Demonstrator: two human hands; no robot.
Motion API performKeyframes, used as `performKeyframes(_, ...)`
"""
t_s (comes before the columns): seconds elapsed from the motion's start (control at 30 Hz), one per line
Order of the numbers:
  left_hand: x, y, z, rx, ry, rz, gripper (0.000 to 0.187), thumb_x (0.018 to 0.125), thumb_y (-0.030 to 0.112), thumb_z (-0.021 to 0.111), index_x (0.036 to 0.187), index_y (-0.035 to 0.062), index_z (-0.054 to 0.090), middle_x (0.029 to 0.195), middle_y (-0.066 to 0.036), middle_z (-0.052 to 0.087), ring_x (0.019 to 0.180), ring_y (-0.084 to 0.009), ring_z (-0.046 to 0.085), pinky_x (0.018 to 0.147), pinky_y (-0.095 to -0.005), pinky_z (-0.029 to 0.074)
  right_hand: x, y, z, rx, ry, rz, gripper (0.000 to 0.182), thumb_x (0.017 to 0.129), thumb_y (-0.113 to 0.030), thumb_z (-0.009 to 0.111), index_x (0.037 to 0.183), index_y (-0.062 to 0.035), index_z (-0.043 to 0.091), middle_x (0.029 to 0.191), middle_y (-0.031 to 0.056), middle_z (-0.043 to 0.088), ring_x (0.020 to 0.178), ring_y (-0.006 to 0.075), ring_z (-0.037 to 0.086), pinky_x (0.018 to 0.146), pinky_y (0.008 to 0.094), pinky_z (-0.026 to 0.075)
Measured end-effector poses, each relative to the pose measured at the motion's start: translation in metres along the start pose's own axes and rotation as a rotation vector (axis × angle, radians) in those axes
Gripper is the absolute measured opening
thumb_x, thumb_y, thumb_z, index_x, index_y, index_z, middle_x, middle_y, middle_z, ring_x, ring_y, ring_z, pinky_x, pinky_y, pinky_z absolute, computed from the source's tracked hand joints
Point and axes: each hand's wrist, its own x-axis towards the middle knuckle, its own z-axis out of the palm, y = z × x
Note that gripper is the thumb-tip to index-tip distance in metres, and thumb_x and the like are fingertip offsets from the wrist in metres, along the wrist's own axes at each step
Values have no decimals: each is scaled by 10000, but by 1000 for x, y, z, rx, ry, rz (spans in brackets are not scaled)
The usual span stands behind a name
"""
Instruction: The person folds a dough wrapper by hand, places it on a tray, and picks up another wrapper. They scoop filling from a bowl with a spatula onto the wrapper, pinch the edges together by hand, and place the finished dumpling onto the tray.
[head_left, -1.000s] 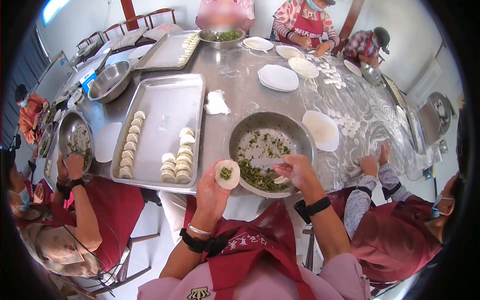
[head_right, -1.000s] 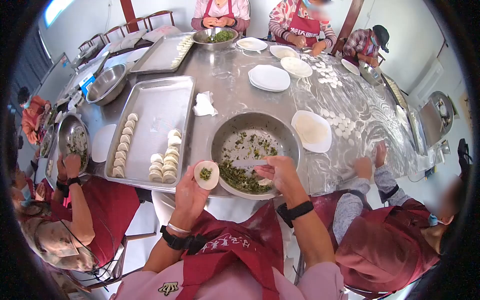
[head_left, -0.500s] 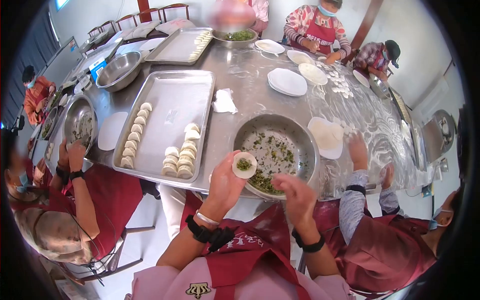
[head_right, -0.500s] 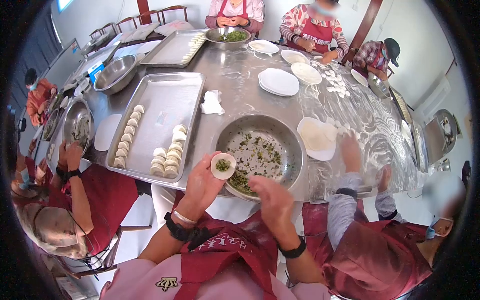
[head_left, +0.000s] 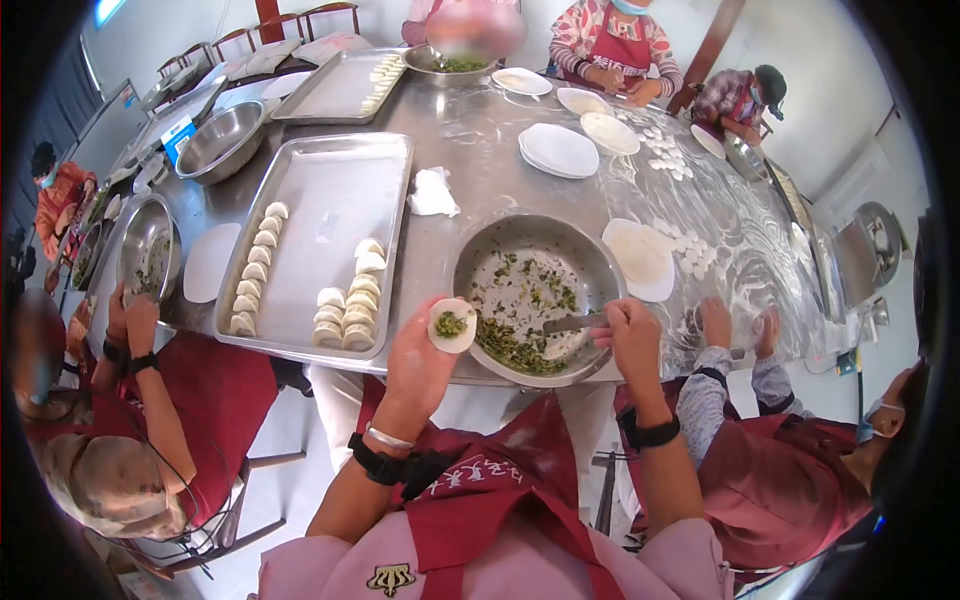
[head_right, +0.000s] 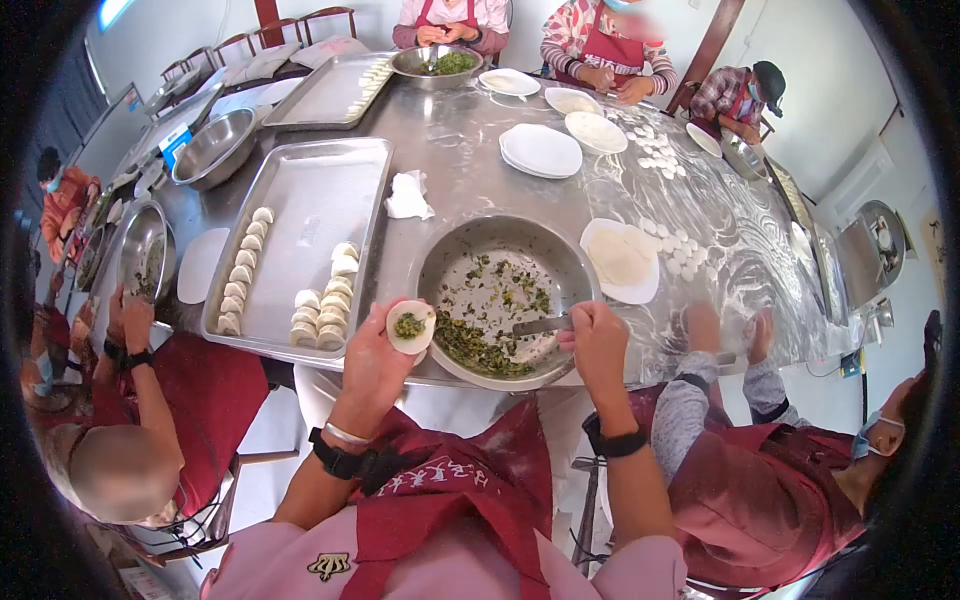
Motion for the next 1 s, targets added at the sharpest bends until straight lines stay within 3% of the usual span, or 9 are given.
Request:
performKeyframes(0.2,-10,5,-1,-14,45,15,396,1066,233,399,1347,-41,447,1318,-189,564,1233,-301,558,1086,-443,436,24,21,53,274,-172,277,193,966,-59,538,1036,117,576,861,221,664,652,285,728,523,331,616)
performKeyframes(0.5,-11,6,0,-4,30,30,398,1068,241,401,1348,-39,449,1319,-194,565,1237,-301,555,1081,-443,441,25,34,77,655,-305,551,203,983,-37,514,1087,136,540,979,247,648,869,328,728,721,346,646)
performKeyframes(0.73,-6,4,-1,-16,11,27,387,1050,208,412,1346,-37,464,1320,-185,572,1234,-298,561,1067,-438,451,14,3,49,706,-246,392,217,997,-70,524,1093,124,534,991,226,649,873,322,728,726,333,642)
performKeyframes(0.8,0,0,0,-15,-18,-3,380,1074,263,398,1304,-24,498,1294,-178,584,1220,-289,567,1073,-434,446,7,-19,39,703,-234,324,222,998,-79,529,1093,121,533,991,223,648,878,320,728,724,330,640)
performKeyframes(1.0,12,-10,16,-3,-53,-12,346,1082,270,402,1252,-5,527,1236,-157,606,1173,-271,585,1041,-422,462,-37,-48,42,453,-112,5,173,1007,-66,507,1070,74,587,1019,185,683,907,285,732,746,327,615)
